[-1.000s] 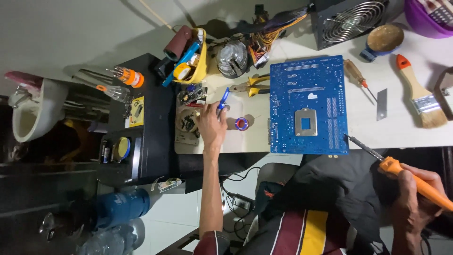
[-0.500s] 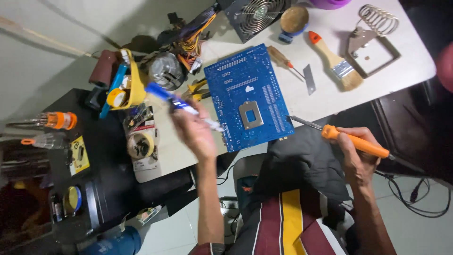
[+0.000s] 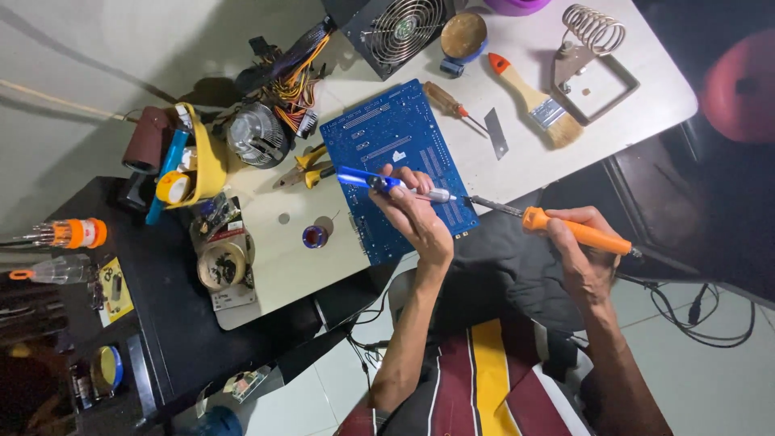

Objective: Desoldering electronic components from a computer motherboard using a soldering iron and a manual solder sucker.

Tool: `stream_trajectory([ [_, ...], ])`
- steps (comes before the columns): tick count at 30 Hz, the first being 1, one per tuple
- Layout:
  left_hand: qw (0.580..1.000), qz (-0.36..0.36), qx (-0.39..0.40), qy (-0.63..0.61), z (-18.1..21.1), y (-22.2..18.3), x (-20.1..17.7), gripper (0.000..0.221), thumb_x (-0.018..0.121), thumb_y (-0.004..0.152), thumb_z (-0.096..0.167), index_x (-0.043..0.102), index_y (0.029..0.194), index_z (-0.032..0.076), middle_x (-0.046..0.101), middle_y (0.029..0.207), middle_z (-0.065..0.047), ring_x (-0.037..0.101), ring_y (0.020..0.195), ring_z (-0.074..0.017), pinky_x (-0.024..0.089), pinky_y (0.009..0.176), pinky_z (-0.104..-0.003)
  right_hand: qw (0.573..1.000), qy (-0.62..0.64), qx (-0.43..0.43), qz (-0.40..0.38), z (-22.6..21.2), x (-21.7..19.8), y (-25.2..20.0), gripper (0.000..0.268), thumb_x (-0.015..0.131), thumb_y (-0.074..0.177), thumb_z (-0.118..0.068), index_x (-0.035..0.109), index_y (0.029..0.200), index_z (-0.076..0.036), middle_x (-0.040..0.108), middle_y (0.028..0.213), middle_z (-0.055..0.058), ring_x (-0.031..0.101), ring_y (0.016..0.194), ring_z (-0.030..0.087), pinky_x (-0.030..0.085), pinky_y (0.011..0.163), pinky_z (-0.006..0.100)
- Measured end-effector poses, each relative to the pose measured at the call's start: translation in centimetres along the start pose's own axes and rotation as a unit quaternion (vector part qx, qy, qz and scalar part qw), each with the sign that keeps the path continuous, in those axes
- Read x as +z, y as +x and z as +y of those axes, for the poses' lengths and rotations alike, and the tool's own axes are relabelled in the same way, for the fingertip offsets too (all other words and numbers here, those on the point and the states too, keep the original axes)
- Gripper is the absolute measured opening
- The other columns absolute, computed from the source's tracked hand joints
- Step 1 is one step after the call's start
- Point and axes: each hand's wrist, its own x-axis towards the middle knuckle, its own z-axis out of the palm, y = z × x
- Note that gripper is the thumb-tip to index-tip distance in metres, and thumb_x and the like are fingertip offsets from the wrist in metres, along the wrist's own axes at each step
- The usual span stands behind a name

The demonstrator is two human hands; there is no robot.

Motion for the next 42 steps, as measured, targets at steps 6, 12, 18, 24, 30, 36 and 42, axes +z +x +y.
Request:
stream_trajectory([
  [6,0.994,0.036,0.042,0.094,-1.4,-1.1,0.4,0.037,0.026,0.114,0.014,0.024,0.148,0.002,0.042,0.114,-0.014,0.044,0.085,-0.0114,0.05,0.075,-0.03,1.0,0.007,-0.003,-0.013,0.5,-0.1,0.4,0.016,0.076,0.101,-0.018,0.075,0.103,-0.003,0.069,0.082,0.019,0.065,0.073,0.019,0.054,0.068,0.031],
  [12,0.993,0.048,0.043,0.094,-1.8,-1.6,0.3,0.035,0.024,0.114,0.014,0.026,0.147,0.003,0.041,0.116,-0.013,0.044,0.085,-0.0123,0.05,0.071,-0.029,1.0,0.02,0.002,-0.016,0.4,-0.3,0.2,0.017,0.076,0.1,-0.018,0.076,0.104,-0.002,0.068,0.08,0.019,0.065,0.072,0.02,0.054,0.07,0.031],
  [18,0.995,0.063,0.043,0.068,-2.2,-1.9,0.5,0.033,0.026,0.114,0.012,0.031,0.147,0.006,0.041,0.117,-0.01,0.041,0.086,-0.01,0.047,0.071,-0.022,0.999,0.036,0.003,-0.018,0.9,-0.4,0.3,0.016,0.076,0.1,-0.016,0.075,0.105,-0.001,0.069,0.083,0.02,0.066,0.071,0.021,0.055,0.069,0.028],
  [24,0.996,0.062,0.035,0.06,-1.9,-2.1,0.6,0.032,0.024,0.114,0.01,0.031,0.145,0.005,0.039,0.117,-0.01,0.041,0.086,-0.0115,0.048,0.073,-0.024,0.999,0.034,0.005,-0.026,0.5,-0.4,0.1,0.017,0.074,0.101,-0.016,0.074,0.105,0.001,0.069,0.083,0.021,0.065,0.072,0.02,0.054,0.069,0.029],
  [30,0.995,0.058,0.049,0.06,-2.0,-2.5,0.5,0.033,0.023,0.114,0.011,0.027,0.146,0.002,0.038,0.118,-0.011,0.04,0.089,-0.0121,0.048,0.076,-0.026,0.999,0.03,0.0,-0.028,0.1,-0.3,0.2,0.018,0.075,0.101,-0.017,0.075,0.105,0.0,0.068,0.082,0.021,0.064,0.07,0.02,0.054,0.068,0.029],
  [36,0.993,0.06,0.053,0.082,-4.5,-3.9,-0.8,0.036,0.027,0.113,0.005,0.024,0.148,-0.002,0.038,0.12,-0.013,0.04,0.09,-0.0124,0.05,0.077,-0.029,0.999,0.033,0.009,-0.022,0.1,-0.2,0.0,0.018,0.074,0.101,-0.017,0.074,0.105,0.0,0.069,0.082,0.02,0.063,0.071,0.018,0.053,0.067,0.029],
  [42,0.993,0.057,0.054,0.085,-4.3,-4.9,-1.9,0.036,0.022,0.112,0.007,0.025,0.147,-0.001,0.036,0.118,-0.014,0.039,0.088,-0.0134,0.049,0.077,-0.029,0.999,0.022,0.017,-0.018,0.1,-0.2,0.0,0.02,0.074,0.101,-0.021,0.075,0.106,-0.002,0.07,0.083,0.018,0.064,0.071,0.018,0.052,0.069,0.027],
])
